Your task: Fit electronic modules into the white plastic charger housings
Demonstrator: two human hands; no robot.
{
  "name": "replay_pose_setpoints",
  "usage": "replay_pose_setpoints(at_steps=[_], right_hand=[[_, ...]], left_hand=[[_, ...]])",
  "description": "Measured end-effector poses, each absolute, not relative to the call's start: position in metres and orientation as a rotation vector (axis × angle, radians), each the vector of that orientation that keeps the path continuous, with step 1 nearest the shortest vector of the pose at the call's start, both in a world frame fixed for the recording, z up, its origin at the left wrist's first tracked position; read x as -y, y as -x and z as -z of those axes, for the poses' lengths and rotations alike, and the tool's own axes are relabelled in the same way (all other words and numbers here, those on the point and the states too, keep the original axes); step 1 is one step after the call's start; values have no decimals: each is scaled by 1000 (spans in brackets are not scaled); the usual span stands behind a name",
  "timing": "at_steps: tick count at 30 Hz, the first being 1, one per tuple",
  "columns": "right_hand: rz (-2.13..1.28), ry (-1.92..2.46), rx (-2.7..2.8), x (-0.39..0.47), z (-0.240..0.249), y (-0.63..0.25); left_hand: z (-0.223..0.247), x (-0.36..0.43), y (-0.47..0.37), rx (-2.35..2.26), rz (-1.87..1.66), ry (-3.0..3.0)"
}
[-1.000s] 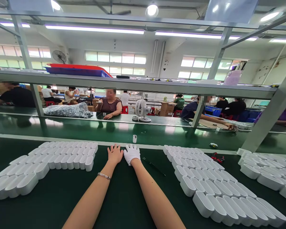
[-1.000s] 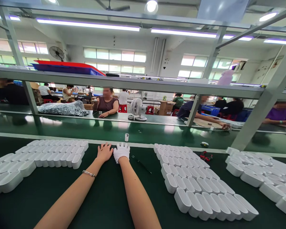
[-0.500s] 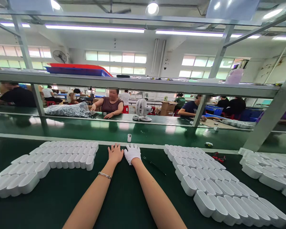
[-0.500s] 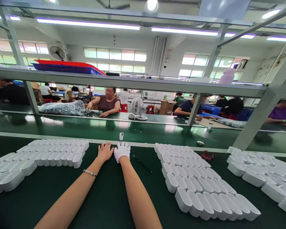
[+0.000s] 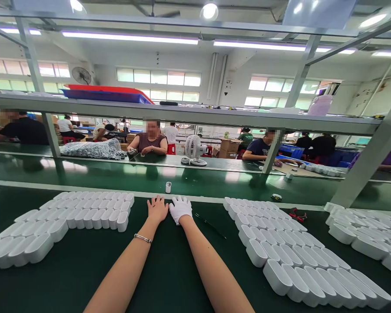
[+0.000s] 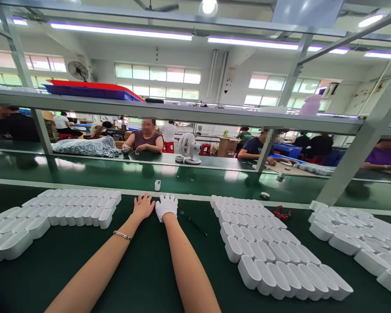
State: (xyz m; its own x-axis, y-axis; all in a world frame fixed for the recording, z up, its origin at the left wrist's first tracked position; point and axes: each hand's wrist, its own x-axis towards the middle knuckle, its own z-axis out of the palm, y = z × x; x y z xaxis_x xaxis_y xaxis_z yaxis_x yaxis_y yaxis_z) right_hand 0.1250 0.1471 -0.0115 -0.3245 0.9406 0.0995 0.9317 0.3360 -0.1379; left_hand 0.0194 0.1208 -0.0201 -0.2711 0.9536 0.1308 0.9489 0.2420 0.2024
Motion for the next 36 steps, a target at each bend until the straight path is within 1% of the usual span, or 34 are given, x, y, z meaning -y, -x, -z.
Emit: replay_pose_setpoints(at_steps=[36], right_hand=[[-58,1717,2425,-144,9,-125]], left_hand=[[19,-121,-19,-2465,-413,-1865]])
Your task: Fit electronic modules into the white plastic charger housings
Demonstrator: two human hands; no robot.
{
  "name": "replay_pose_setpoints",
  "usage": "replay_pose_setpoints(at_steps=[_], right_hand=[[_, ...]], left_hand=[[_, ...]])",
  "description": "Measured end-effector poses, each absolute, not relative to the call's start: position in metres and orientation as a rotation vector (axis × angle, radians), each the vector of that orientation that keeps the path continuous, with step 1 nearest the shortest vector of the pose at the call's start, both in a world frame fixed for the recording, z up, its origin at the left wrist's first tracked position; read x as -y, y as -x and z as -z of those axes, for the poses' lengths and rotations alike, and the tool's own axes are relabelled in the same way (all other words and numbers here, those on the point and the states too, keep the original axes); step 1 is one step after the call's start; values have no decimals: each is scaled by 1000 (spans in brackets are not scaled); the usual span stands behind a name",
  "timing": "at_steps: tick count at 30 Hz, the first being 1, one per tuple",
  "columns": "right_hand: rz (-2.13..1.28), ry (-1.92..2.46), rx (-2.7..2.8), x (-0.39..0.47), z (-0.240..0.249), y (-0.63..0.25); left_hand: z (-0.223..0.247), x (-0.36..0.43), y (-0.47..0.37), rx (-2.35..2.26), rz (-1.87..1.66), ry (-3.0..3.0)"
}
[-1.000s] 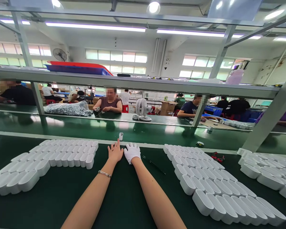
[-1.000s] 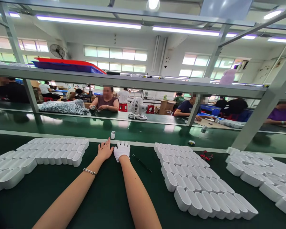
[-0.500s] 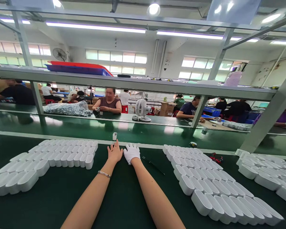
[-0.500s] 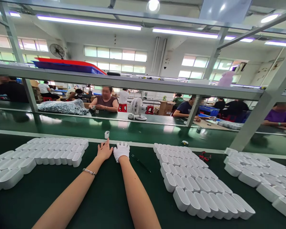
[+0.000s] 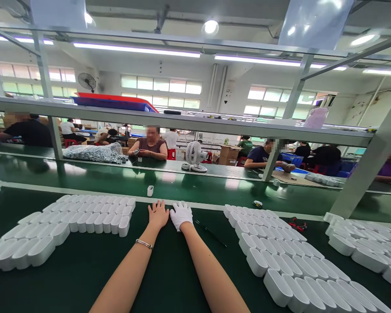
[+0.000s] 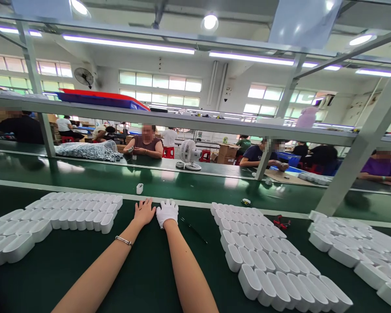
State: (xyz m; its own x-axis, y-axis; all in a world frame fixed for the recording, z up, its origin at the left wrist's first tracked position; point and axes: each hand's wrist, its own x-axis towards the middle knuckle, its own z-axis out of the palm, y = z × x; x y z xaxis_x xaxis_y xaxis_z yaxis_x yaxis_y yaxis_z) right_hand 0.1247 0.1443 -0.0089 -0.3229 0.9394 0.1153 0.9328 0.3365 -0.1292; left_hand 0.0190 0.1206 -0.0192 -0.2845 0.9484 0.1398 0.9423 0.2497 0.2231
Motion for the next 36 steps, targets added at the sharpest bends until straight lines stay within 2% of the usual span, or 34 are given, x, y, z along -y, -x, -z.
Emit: replay_pose_setpoints(at_steps=[36], right_hand=[[-82,1696,2433,-144,9,-125]], left_hand=[[22,-120,-20,-2486,-441,-1895]])
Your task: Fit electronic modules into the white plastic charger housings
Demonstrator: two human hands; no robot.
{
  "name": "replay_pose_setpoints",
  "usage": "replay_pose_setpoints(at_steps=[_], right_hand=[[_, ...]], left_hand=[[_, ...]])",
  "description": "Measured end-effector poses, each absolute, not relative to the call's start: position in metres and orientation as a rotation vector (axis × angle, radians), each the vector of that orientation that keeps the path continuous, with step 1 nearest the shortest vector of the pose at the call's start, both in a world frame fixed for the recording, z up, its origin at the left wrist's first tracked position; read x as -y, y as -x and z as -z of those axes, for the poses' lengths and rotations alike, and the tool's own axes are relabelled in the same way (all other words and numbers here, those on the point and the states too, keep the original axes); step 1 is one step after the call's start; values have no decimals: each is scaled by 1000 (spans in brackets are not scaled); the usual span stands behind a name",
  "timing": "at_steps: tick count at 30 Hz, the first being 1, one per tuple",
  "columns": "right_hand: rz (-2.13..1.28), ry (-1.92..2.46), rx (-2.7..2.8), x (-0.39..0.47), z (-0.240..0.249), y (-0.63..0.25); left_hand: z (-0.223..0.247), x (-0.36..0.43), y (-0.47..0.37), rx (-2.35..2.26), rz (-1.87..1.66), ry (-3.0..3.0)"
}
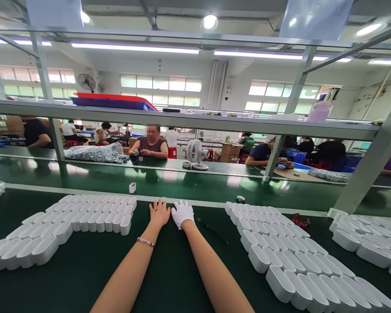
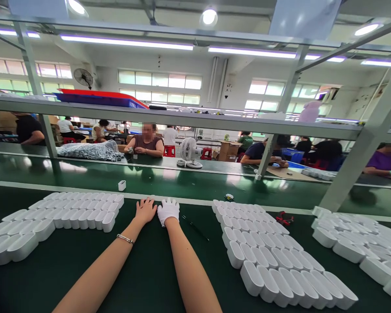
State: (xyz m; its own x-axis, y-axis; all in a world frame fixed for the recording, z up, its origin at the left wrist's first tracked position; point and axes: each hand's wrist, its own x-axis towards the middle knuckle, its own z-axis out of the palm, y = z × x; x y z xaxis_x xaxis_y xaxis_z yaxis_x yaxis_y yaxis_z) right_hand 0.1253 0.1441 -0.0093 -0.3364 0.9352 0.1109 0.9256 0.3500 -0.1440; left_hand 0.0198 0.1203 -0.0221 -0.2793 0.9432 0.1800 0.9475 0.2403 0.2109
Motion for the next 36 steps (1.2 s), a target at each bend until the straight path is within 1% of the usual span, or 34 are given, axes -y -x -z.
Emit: replay_pose_setpoints(at_steps=[4,10,13,19,27,36], right_hand=[[-74,1699,2431,-144,9,-125],[-89,1674,2444,-145,11,-126],[-93,1667,2448,-145,11,-127],[-82,1661,2449,-144,9,-127],[-76,1658,2438,-145,11,-127],[-56,1648,2444,-145,10,-126]], left_hand=[[19,-119,-22,2480,457,1754],[4,-114,-4,2590,479,1260],[2,-111,5,2630,455,1151],[5,-109,6,2586,453,1221],[-2,-109,7,2405,575,1474],[12,-111,0,2461,782,1340]])
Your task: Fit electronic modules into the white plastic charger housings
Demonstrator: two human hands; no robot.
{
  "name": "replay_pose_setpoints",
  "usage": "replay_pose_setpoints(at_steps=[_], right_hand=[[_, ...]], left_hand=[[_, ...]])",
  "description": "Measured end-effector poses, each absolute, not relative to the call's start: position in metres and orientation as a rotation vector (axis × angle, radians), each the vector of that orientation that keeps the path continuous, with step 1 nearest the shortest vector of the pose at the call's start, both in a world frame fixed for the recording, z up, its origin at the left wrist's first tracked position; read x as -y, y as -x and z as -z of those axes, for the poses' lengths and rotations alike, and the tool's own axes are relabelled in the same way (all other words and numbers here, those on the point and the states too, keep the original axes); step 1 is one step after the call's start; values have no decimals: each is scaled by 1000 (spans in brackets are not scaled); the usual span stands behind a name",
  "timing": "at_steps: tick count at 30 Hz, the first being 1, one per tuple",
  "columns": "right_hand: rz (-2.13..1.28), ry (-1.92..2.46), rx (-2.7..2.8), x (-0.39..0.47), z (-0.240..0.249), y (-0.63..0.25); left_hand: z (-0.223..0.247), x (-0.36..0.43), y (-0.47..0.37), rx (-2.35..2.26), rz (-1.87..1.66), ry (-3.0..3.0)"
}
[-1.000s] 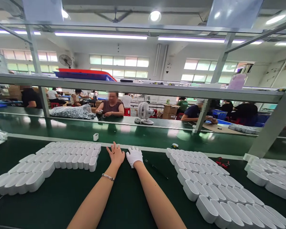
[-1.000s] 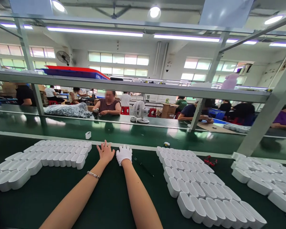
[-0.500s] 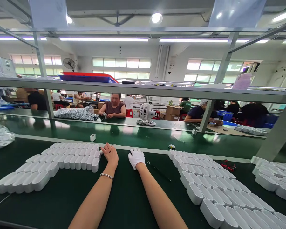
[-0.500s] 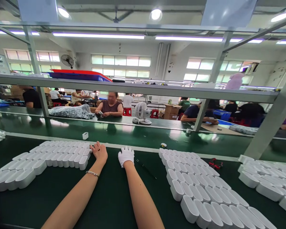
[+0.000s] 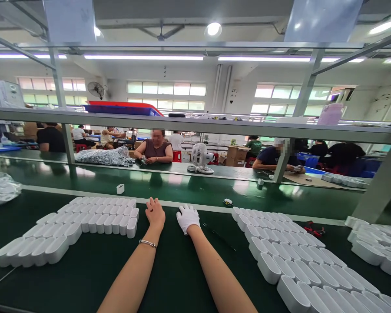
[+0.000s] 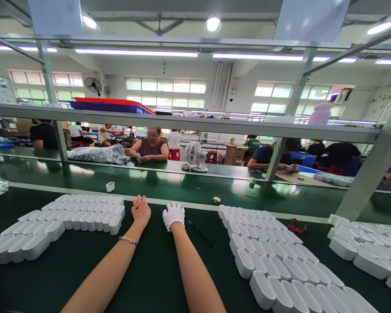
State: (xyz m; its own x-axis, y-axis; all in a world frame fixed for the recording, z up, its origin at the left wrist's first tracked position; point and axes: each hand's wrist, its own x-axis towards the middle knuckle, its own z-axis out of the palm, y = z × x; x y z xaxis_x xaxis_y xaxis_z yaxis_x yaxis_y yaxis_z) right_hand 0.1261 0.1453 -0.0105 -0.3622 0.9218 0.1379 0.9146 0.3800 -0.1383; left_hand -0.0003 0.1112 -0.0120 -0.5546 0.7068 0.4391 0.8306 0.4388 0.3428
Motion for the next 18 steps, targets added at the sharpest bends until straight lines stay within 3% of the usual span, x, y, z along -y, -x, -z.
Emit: replay_pose_setpoints(at_steps=[18], right_hand=[[-31,1646,2423,-147,11,-124]], left_hand=[[16,-120,-6,2383,964,1838]])
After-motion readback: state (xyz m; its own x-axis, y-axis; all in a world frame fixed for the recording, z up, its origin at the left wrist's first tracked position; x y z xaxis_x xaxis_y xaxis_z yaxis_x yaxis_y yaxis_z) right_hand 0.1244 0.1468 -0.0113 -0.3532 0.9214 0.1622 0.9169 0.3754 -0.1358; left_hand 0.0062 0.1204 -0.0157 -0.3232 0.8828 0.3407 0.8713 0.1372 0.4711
